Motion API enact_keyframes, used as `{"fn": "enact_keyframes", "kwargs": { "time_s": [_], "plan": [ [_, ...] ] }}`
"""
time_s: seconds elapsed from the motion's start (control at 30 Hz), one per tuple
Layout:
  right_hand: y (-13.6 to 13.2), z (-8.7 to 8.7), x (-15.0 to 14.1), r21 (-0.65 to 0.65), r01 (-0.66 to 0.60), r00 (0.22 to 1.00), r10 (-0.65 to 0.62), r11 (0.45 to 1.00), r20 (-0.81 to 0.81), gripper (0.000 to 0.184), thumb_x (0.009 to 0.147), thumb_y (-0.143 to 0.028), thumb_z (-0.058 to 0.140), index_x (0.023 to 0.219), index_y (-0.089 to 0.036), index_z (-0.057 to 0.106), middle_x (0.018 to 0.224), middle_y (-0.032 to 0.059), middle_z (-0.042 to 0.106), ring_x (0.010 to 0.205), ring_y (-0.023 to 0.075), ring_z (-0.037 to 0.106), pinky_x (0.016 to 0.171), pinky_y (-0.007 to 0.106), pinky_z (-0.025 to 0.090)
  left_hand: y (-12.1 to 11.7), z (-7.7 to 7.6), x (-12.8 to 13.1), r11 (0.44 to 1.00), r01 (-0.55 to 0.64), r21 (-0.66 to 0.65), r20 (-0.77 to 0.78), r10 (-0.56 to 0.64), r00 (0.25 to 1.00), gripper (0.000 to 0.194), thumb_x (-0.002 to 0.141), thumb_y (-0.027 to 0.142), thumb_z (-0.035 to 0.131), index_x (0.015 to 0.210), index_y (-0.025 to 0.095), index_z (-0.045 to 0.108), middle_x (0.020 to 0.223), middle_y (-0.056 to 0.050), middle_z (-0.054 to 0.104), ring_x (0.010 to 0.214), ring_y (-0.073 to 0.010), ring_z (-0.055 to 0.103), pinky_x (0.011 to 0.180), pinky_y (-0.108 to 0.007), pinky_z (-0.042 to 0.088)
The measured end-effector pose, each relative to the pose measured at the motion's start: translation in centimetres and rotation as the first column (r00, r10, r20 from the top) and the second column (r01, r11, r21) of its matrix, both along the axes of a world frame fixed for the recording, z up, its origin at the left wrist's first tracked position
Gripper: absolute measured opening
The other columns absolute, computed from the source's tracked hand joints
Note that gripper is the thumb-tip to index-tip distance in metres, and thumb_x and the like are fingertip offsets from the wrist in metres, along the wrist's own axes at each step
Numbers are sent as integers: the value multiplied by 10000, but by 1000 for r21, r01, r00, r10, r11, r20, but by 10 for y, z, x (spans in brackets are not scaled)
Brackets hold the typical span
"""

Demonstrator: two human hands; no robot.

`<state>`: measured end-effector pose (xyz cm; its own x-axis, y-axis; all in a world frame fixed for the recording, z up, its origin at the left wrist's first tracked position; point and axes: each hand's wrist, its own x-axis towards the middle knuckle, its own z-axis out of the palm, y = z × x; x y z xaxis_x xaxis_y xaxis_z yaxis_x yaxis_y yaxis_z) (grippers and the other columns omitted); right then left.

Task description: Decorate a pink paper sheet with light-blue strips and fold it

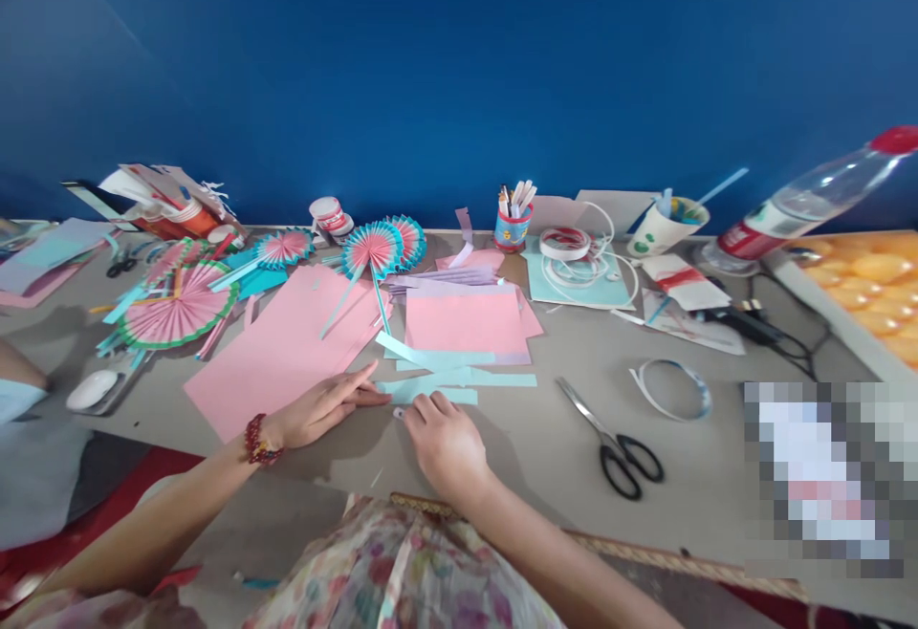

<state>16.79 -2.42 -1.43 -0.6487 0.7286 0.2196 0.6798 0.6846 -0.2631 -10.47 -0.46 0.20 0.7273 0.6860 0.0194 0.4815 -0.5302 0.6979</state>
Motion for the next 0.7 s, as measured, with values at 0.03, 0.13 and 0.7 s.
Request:
{"fn": "enact_keyframes", "kwargs": {
  "time_s": [0.03, 0.13, 0.7],
  "plan": [
    [0, 0, 0, -1, -1, 1000, 1, 1000, -8, 118, 919, -121, 588, 825, -190, 607, 898, 49, 606, 832, 197, 513, 708, 322, 405, 0, -1, 0, 1000, -2, 1, 3, 2, 1000, 678, 1025, 184, 306, 1593, 257, -58, 1368, -49, 626, 1319, -187, 519, 1120, -397, 369],
    [0, 0, 1, -6, -13, 1000, 12, 1000, -26, 132, 929, -122, 573, 824, -192, 609, 891, 48, 600, 837, 192, 512, 714, 313, 410, 1, -3, -1, 1000, -7, 0, 11, 7, 1000, 669, 1029, 192, 301, 1593, 261, -51, 1377, -58, 618, 1302, -187, 533, 1112, -394, 380],
    [-15, 5, 5, -36, -122, 992, 120, 992, -44, 101, 911, -166, 610, 818, -201, 590, 859, 20, 612, 792, 173, 534, 662, 299, 402, 2, -1, 1, 997, -23, -78, 87, 30, 996, 646, 1038, 242, 298, 1597, 231, -24, 1347, -78, 639, 1293, -189, 549, 1101, -413, 389]
  ]
}}
